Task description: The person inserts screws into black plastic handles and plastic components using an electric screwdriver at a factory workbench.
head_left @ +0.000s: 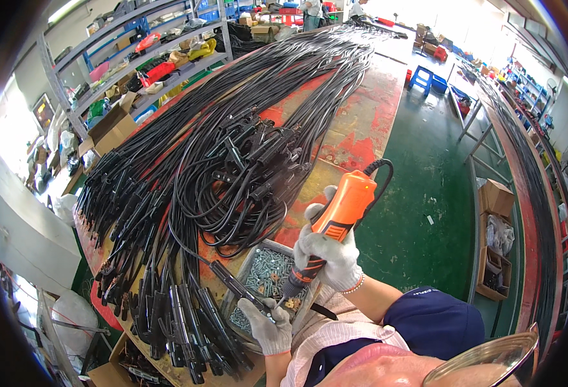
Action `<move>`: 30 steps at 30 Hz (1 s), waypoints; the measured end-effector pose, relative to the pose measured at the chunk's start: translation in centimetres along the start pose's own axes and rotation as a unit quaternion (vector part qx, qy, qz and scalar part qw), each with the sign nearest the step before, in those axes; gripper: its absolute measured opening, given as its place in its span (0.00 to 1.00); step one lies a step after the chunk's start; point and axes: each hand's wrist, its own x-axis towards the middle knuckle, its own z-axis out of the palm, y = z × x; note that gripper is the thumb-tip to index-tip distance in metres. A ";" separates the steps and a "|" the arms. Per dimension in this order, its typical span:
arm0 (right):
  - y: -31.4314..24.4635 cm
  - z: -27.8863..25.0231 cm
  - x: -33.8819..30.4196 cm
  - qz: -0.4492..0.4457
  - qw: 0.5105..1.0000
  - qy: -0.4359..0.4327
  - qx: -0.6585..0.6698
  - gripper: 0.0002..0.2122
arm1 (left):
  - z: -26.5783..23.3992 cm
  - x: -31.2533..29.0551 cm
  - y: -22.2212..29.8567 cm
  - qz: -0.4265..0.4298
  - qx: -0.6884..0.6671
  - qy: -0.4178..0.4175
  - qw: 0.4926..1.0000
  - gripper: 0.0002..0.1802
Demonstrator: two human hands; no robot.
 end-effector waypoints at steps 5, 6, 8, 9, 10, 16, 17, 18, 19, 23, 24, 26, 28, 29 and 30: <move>0.2 -0.6 0.8 -0.004 0.998 0.050 -0.033 0.38 | 1.3 -0.7 0.5 0.003 -0.010 0.018 1.000 0.29; 0.2 -0.7 0.7 0.000 0.999 0.048 -0.022 0.38 | 0.9 -0.6 0.5 -0.007 -0.018 0.010 1.000 0.30; 0.2 -0.8 0.6 0.006 0.999 0.046 -0.011 0.37 | 0.2 -0.7 0.5 -0.012 -0.013 -0.011 1.000 0.28; 0.2 -0.9 0.5 0.001 0.999 0.045 -0.016 0.37 | -0.2 -0.7 0.4 -0.020 -0.006 -0.035 0.999 0.26; 0.2 -0.9 0.3 -0.004 0.999 0.045 -0.021 0.37 | -0.7 -0.6 0.2 -0.019 -0.006 -0.034 0.999 0.26; -0.5 -0.8 0.7 0.009 0.994 0.080 -0.073 0.29 | -0.5 -1.5 -0.4 0.010 0.005 -0.013 1.000 0.34; -0.3 -0.9 0.7 0.033 0.990 0.097 -0.102 0.26 | 0.9 -2.2 -0.1 0.017 -0.014 0.020 1.000 0.35; -0.3 -0.4 1.3 0.029 0.985 0.107 -0.133 0.20 | 1.7 -2.2 0.3 0.009 -0.028 0.016 0.999 0.33; -0.3 -1.9 1.9 0.033 0.983 0.090 -0.157 0.20 | -0.3 -0.9 -0.3 -0.019 -0.015 -0.023 0.999 0.28; -1.6 -1.4 1.6 -0.016 0.981 0.035 -0.191 0.17 | 0.7 -1.7 0.1 0.061 0.015 -0.074 0.995 0.15; -1.8 -1.3 1.9 -0.030 0.984 0.023 -0.175 0.18 | 0.6 -1.5 0.8 0.034 0.001 -0.128 0.991 0.16; -1.5 -1.0 2.6 -0.077 0.995 -0.009 -0.057 0.20 | 1.4 -1.5 1.1 0.041 -0.002 -0.095 0.995 0.22; -1.2 -1.6 3.0 -0.095 0.995 -0.029 0.014 0.20 | 1.4 -1.2 1.0 0.038 -0.004 -0.069 0.997 0.25; -1.4 -2.2 3.1 -0.076 0.994 -0.076 -0.015 0.20 | 1.9 -1.4 1.1 0.041 0.010 -0.046 0.998 0.21; -1.4 -2.5 3.2 -0.058 0.989 -0.126 -0.043 0.19 | 2.0 -1.6 1.2 0.045 0.023 -0.024 0.998 0.17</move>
